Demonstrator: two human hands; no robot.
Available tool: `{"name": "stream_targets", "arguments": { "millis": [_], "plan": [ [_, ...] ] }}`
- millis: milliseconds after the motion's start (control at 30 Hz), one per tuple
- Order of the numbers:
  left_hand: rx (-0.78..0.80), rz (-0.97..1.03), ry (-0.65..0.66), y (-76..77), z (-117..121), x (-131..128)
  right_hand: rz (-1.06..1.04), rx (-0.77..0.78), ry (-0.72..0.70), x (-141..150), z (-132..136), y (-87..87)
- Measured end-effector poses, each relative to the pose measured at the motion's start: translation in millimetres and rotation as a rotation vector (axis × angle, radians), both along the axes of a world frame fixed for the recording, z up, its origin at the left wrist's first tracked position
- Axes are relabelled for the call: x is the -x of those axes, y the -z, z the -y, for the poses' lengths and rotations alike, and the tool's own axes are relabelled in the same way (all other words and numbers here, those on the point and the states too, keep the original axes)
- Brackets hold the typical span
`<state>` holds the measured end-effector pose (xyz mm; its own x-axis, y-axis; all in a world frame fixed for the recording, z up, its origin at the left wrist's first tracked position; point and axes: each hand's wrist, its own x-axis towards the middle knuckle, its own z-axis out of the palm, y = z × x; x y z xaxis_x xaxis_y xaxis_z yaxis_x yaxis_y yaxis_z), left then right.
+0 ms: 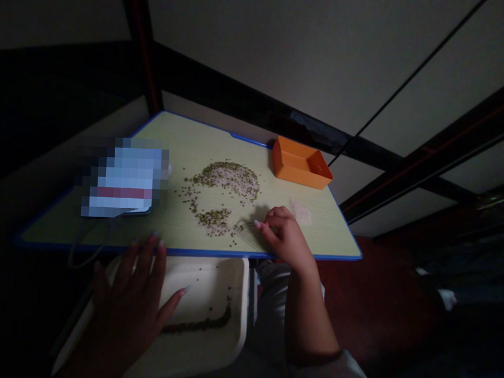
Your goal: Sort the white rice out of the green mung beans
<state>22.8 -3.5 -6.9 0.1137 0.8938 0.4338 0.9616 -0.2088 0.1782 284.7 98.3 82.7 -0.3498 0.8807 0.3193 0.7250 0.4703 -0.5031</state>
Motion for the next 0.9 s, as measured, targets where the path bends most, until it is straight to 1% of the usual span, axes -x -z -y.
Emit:
{"name": "stream_targets", "arguments": {
  "millis": [133,367,500,700,900],
  "plan": [
    [-0.013,0.014,0.001,2.7,-0.2,1.7,0.014,0.018,-0.032,-2.5,-1.0,-1.5],
    [0.002,0.04,0.004,-0.1,1.0,1.2,0.102,0.024,-0.091,-4.1,-8.0,-8.6],
    [0.008,0.079,0.014,1.0,0.6,2.0,0.133,0.026,-0.108,-1.9,-9.6,-10.9],
    [0.009,0.065,0.011,-0.3,0.7,1.6,0.14,0.021,-0.092,-2.2,-10.5,-8.8],
    [0.022,0.031,-0.005,-1.8,1.2,0.7,0.152,0.019,-0.086,1.1,-11.2,-11.7]
  ]
}}
